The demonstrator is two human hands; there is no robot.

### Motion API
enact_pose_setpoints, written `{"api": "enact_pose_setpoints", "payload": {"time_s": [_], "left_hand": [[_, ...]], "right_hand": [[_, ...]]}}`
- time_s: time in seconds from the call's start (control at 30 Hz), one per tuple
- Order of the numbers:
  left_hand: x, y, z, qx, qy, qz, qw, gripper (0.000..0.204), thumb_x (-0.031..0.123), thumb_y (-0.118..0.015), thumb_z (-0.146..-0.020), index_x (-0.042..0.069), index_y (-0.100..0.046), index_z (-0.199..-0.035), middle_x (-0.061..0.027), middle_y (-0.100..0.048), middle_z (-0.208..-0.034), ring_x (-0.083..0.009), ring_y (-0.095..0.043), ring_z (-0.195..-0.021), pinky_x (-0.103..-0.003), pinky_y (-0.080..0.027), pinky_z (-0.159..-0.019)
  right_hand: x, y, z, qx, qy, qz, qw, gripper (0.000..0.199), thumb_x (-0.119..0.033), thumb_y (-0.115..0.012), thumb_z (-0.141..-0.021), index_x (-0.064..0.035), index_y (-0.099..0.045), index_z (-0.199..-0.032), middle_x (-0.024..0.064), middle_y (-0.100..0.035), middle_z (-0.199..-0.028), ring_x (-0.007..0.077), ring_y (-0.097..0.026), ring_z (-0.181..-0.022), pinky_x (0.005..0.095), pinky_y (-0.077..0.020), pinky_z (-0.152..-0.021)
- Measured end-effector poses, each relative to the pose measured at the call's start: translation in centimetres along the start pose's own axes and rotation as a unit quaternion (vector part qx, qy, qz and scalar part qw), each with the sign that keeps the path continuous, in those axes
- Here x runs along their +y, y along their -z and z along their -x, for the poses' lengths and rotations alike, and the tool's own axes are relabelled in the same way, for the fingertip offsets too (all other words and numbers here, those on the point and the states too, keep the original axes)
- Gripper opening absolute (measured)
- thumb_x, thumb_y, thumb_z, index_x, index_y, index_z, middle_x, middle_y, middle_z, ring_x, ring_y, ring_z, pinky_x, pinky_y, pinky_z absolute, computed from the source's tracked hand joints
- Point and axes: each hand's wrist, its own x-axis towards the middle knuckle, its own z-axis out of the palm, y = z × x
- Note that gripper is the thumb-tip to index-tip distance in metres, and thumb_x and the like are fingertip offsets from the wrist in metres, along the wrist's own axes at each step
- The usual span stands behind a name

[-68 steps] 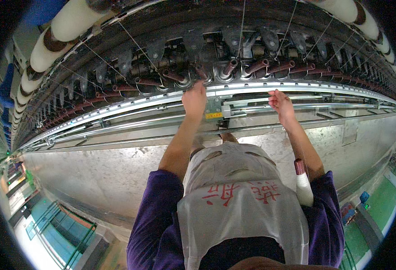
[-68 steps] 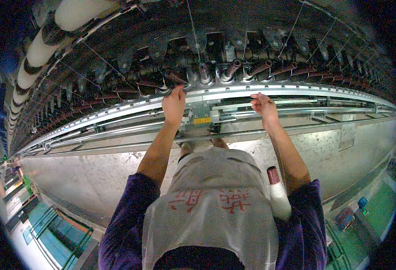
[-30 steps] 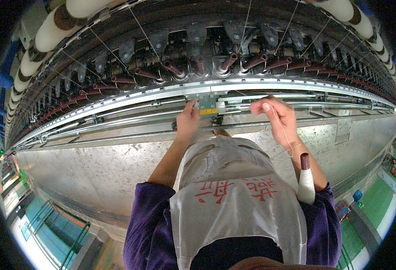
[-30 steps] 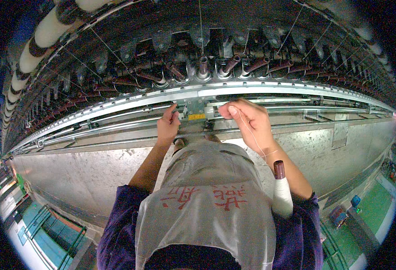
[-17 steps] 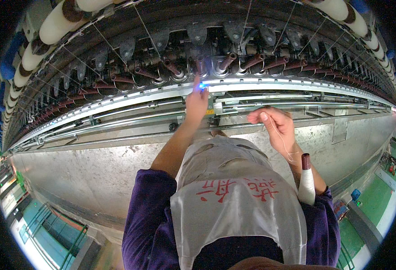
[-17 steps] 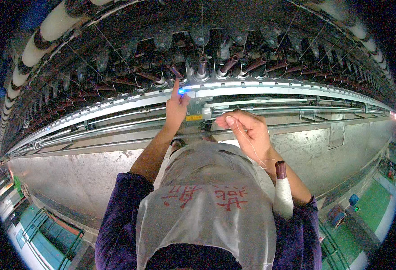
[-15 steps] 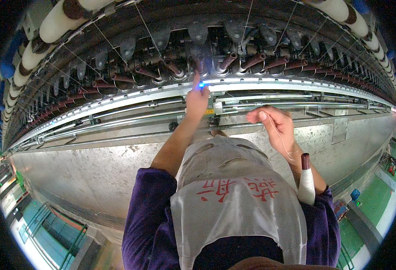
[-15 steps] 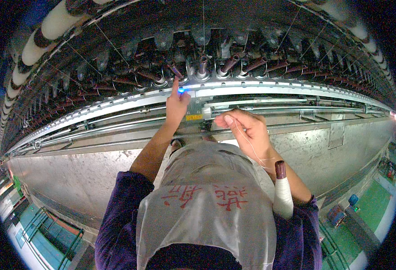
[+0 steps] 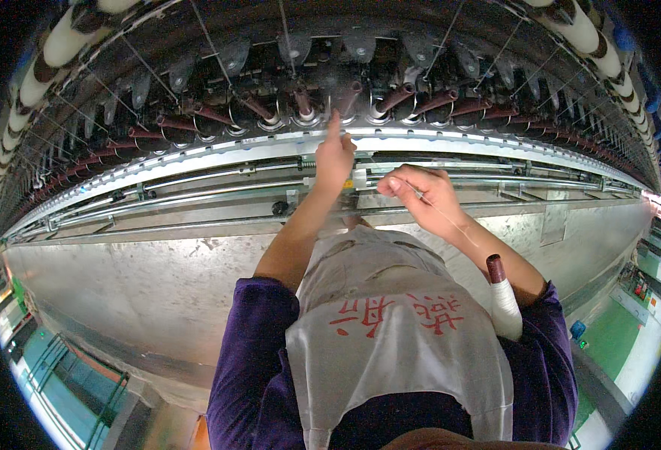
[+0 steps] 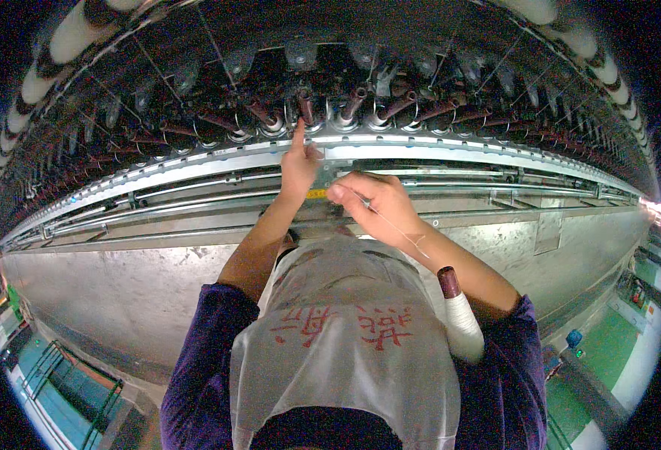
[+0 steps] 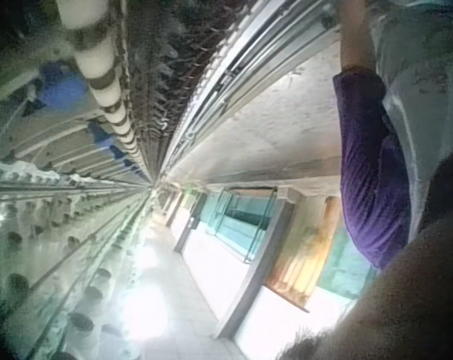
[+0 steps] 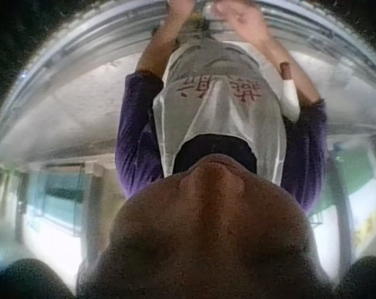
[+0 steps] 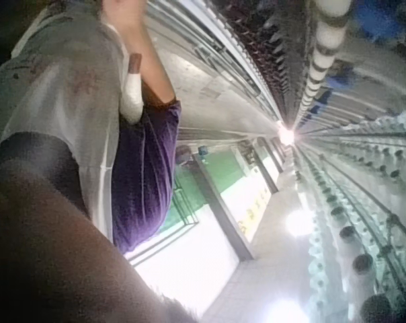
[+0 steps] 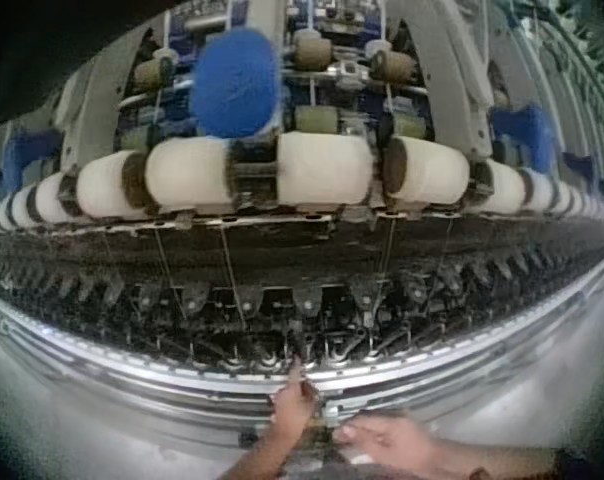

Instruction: The person works at a large circular textile machine, repeatedly removing and replacing maroon bobbins and threading white yarn through guides. They walk along the machine to reach different stations, handling bobbins and yarn by hand to restore operation.

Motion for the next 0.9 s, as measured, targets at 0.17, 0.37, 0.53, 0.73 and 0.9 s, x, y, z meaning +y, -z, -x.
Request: {"api": "enact_pose_setpoints", "payload": {"time_s": [0.17,0.37,0.53,0.73,0.9], "left_hand": [[-0.1,-0.1,0.1,-0.017,0.048,0.074,0.996,0.069,0.009,-0.06,-0.078,0.018,-0.029,-0.139,-0.0201,-0.06,-0.067,-0.0345,-0.061,-0.061,-0.039,-0.048,-0.056],[-0.4,-0.1,0.0,-0.029,0.044,0.009,0.999,0.065,0.01,-0.058,-0.079,0.017,-0.03,-0.138,-0.023,-0.06,-0.073,-0.0366,-0.061,-0.065,-0.041,-0.048,-0.057],[0.3,1.7,0.4,-0.023,0.014,0.054,0.998,0.057,0.012,-0.053,-0.081,0.01,-0.035,-0.135,-0.0214,-0.06,-0.066,-0.0378,-0.061,-0.065,-0.044,-0.048,-0.06],[0.0,4.4,2.4,-0.096,0.001,0.14,0.985,0.022,0.012,-0.055,-0.083,0.006,-0.06,-0.103,-0.0169,-0.063,-0.071,-0.0312,-0.064,-0.069,-0.04,-0.05,-0.062],[0.7,6.7,5.3,-0.12,-0.031,0.15,0.981,0.022,0.012,-0.058,-0.082,0.005,-0.06,-0.103,-0.0098,-0.064,-0.075,-0.0154,-0.062,-0.067,-0.029,-0.048,-0.063]], "right_hand": [[0.0,-1.9,-0.7,-0.007,-0.019,0.023,1.0,0.016,-0.014,-0.052,-0.088,-0.0026,-0.063,-0.092,0.0098,-0.067,-0.082,0.021,-0.066,-0.075,0.0285,-0.0511,-0.068],[1.0,-3.2,-1.3,-0.016,0.011,0.075,0.997,0.016,-0.014,-0.054,-0.087,-0.0048,-0.06,-0.097,0.0102,-0.064,-0.076,0.0233,-0.065,-0.07,0.0298,-0.0514,-0.066],[1.4,-3.5,-1.2,-0.01,-0.104,0.097,0.99,0.055,-0.023,-0.056,-0.088,-0.0083,-0.029,-0.134,0.0117,-0.059,-0.098,0.0214,-0.061,-0.083,0.0322,-0.0495,-0.075],[-13.7,3.8,-0.5,0.034,-0.083,-0.383,0.919,0.065,-0.05,-0.024,-0.095,0.005,-0.034,-0.129,-0.0002,-0.049,-0.051,0.0117,-0.05,-0.04,0.0264,-0.0516,-0.047],[-15.0,6.6,-1.8,0.071,0.027,-0.196,0.978,0.035,-0.029,-0.038,-0.095,-0.001,-0.056,-0.105,-0.0044,-0.034,-0.044,0.0061,-0.037,-0.035,0.027,-0.0505,-0.049]]}}
